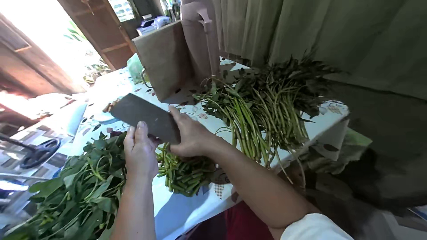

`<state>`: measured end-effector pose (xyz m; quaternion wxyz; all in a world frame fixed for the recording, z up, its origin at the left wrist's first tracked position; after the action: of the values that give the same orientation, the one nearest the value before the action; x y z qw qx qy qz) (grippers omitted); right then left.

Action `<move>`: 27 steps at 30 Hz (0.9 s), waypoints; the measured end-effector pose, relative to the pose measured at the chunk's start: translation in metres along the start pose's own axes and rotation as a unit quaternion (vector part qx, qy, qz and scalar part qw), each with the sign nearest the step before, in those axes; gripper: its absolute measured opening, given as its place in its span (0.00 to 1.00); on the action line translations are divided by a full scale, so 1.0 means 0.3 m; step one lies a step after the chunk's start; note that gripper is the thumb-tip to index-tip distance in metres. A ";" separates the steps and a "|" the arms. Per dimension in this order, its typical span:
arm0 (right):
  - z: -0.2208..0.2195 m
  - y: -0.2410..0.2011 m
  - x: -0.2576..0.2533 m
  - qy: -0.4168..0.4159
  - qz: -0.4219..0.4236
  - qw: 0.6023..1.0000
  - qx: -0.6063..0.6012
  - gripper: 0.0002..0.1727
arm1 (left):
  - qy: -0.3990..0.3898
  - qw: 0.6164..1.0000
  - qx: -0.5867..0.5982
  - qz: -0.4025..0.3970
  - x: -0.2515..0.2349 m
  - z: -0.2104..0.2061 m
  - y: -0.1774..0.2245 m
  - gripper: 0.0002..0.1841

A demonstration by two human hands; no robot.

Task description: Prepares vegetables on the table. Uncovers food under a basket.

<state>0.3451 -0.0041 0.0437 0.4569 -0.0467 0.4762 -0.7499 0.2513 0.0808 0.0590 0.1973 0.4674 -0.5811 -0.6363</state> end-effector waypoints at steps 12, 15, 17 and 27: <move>0.256 0.092 -0.014 0.262 0.001 0.876 -0.406 0.41 | -0.255 0.819 -0.495 0.135 0.100 -0.071 -0.222 0.42; 0.222 0.095 -0.021 0.232 -0.029 0.865 -0.443 0.37 | -0.315 0.783 -0.528 0.094 0.158 -0.138 -0.200 0.48; 0.216 0.090 -0.022 0.219 -0.024 0.879 -0.424 0.36 | -0.327 0.765 -0.548 0.082 0.172 -0.155 -0.194 0.49; 0.395 0.061 0.049 0.399 0.143 0.850 -0.313 0.47 | -0.488 0.661 -0.567 -0.049 0.260 -0.439 -0.234 0.30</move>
<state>0.4083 -0.0968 0.0886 0.2909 0.1850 0.8283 -0.4418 0.3424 -0.0369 -0.0195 0.0808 -0.0850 -0.0967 -0.9884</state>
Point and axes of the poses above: each hand's wrist, its own x-axis away from the middle knuckle, its own z-axis out of the back of the hand, y = z × x, the point moved 10 cm from there along -x, towards the middle knuckle, and after that the axes turned 9 degrees about y, right-handed, at the moved point
